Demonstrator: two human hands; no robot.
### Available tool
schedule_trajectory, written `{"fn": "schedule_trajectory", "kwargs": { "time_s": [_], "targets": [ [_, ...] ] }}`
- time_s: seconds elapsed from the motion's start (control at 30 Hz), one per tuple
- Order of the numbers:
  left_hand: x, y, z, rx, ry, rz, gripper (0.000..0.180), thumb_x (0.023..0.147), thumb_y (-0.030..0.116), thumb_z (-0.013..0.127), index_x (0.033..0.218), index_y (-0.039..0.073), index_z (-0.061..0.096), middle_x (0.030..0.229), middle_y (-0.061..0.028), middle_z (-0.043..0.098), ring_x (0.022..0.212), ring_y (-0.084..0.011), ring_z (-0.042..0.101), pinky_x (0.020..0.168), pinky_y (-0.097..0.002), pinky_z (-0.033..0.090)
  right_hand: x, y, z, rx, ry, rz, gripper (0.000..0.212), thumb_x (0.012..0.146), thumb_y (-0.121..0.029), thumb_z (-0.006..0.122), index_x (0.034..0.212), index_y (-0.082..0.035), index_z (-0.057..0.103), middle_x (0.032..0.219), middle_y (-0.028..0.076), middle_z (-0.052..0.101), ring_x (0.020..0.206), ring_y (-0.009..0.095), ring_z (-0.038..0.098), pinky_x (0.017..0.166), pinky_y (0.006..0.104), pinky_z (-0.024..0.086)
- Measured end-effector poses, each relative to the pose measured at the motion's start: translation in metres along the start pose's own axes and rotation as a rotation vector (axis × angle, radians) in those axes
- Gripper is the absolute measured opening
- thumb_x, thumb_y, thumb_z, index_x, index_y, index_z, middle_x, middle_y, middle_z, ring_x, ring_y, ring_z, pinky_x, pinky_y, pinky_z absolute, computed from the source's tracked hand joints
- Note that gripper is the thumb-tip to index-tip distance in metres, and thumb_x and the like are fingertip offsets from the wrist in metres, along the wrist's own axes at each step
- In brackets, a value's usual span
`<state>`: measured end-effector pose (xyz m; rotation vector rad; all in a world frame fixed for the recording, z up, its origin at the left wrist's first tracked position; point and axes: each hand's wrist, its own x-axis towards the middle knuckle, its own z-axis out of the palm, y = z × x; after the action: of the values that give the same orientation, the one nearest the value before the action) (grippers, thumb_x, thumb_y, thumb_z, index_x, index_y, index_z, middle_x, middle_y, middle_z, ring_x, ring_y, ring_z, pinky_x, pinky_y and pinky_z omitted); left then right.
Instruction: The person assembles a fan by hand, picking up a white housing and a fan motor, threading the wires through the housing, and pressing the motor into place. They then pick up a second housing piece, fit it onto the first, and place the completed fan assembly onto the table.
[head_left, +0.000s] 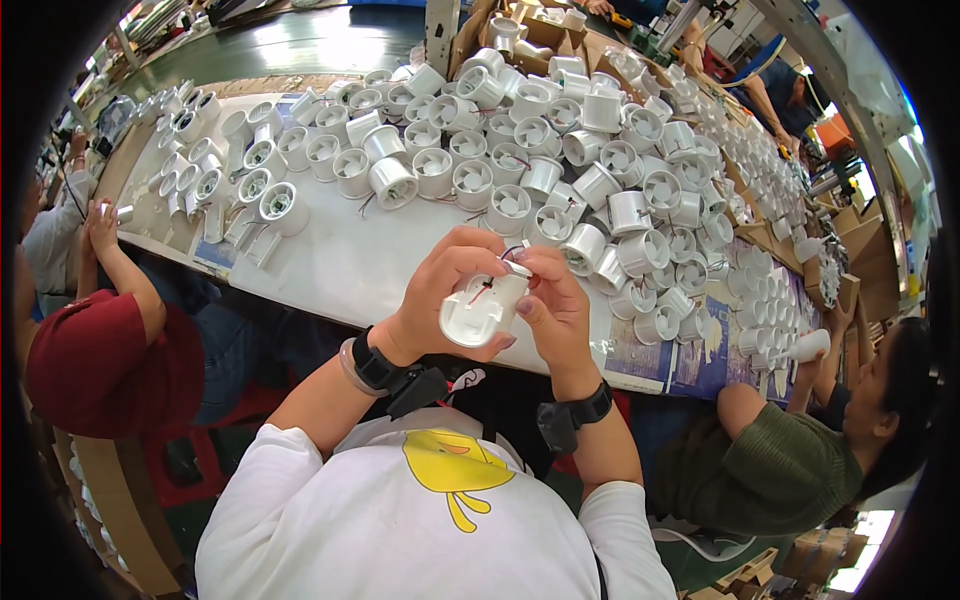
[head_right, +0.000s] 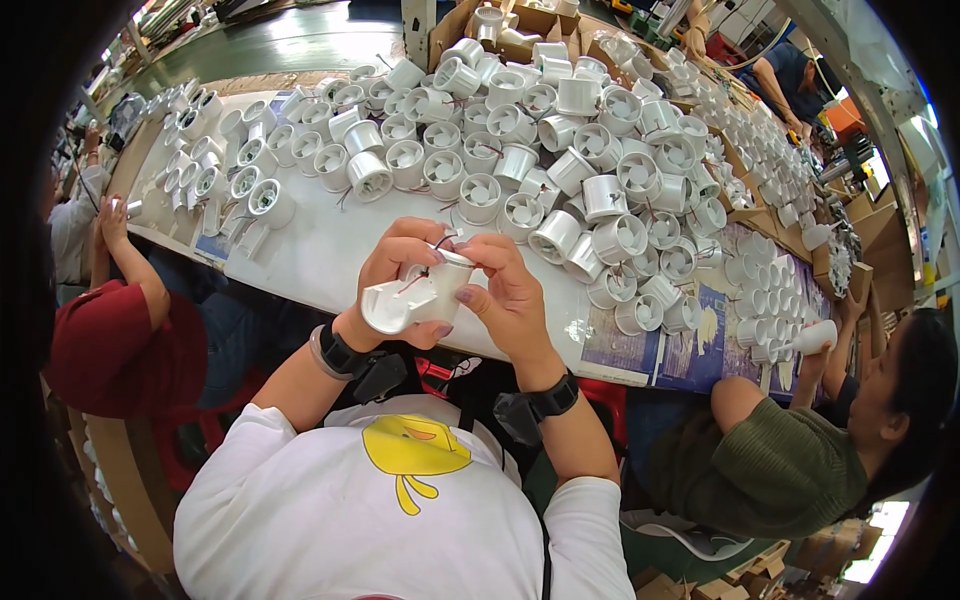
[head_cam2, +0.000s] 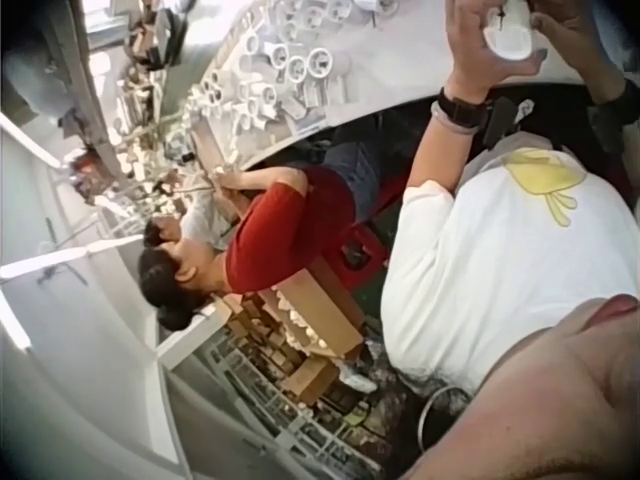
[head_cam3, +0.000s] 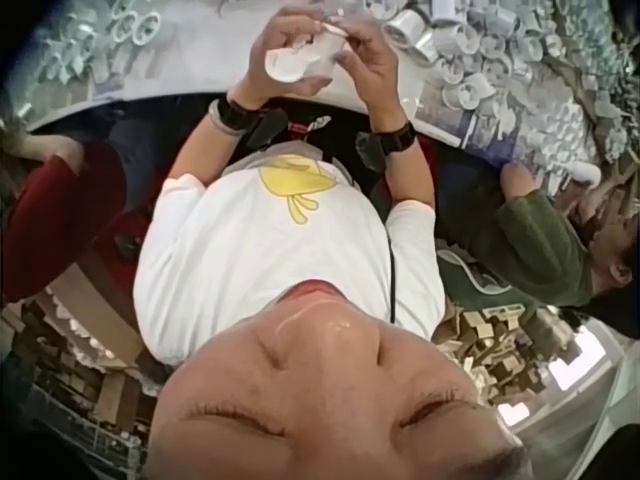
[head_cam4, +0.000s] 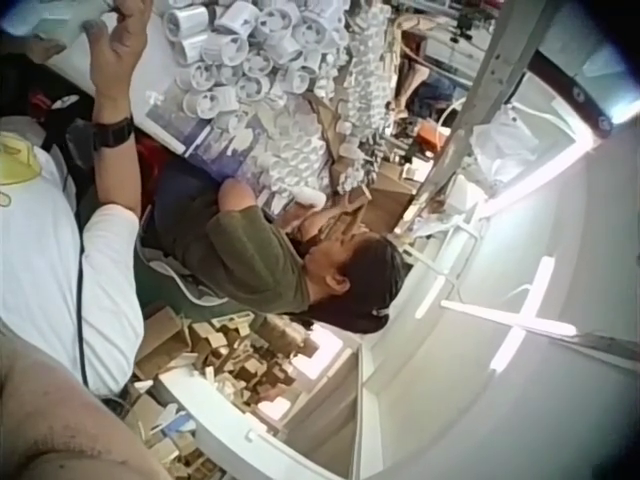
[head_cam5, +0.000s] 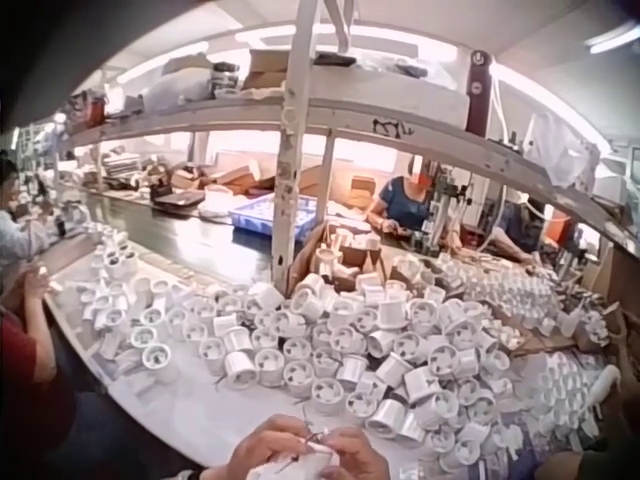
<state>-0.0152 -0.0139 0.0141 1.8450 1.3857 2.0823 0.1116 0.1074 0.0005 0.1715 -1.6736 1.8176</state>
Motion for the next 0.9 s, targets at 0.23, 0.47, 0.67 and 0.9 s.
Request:
{"fn": "schedule_trajectory", "kwargs": {
  "time_s": [0.23, 0.47, 0.67, 0.9],
  "targets": [
    [0.004, 0.005, 0.001, 0.122, -0.004, 0.072, 0.054, 0.060, 0.019, 0.085, 0.105, 0.007, 0.058, 0.103, -0.0104, 0.056, 0.091, -0.0255, 0.056, 0.077, -0.0338, 0.048, 0.008, -0.018, -0.006, -0.137, -0.043, 0.029, 0.036, 0.083, -0.005, 0.070, 0.118, -0.004, 0.059, 0.110, 0.007, 0.056, 0.102, 0.017, 0.052, 0.089, 0.0306, 0.042],
    [0.005, -0.002, -0.001, 0.179, -0.026, 0.129, 0.052, 0.060, 0.020, 0.084, 0.104, 0.007, 0.059, 0.101, -0.0089, 0.056, 0.090, -0.0274, 0.055, 0.080, -0.0364, 0.047, 0.036, -0.066, -0.010, -0.630, -0.218, -0.167, 0.024, 0.077, -0.008, 0.076, 0.100, -0.008, 0.068, 0.093, 0.006, 0.061, 0.084, 0.018, 0.058, 0.072, 0.0282, 0.045],
    [0.001, -0.005, 0.000, 0.177, -0.070, 0.055, 0.055, 0.060, 0.022, 0.086, 0.104, 0.006, 0.058, 0.104, -0.0094, 0.057, 0.093, -0.0284, 0.055, 0.082, -0.0373, 0.047, 0.063, -0.084, -0.002, -0.953, -0.543, -0.356, 0.022, 0.068, -0.003, 0.077, 0.087, -0.010, 0.068, 0.081, 0.003, 0.059, 0.073, 0.022, 0.057, 0.060, 0.0302, 0.044],
    [-0.008, -0.004, 0.007, 0.091, -0.015, -0.056, 0.067, 0.059, 0.020, 0.087, 0.115, 0.007, 0.052, 0.110, -0.0103, 0.057, 0.100, -0.0285, 0.056, 0.087, -0.0368, 0.047, 0.055, -0.064, 0.005, -0.921, -0.342, -0.431, 0.021, 0.069, -0.002, 0.075, 0.087, -0.010, 0.066, 0.084, 0.003, 0.059, 0.074, 0.022, 0.056, 0.061, 0.0305, 0.044]
  ]
}}
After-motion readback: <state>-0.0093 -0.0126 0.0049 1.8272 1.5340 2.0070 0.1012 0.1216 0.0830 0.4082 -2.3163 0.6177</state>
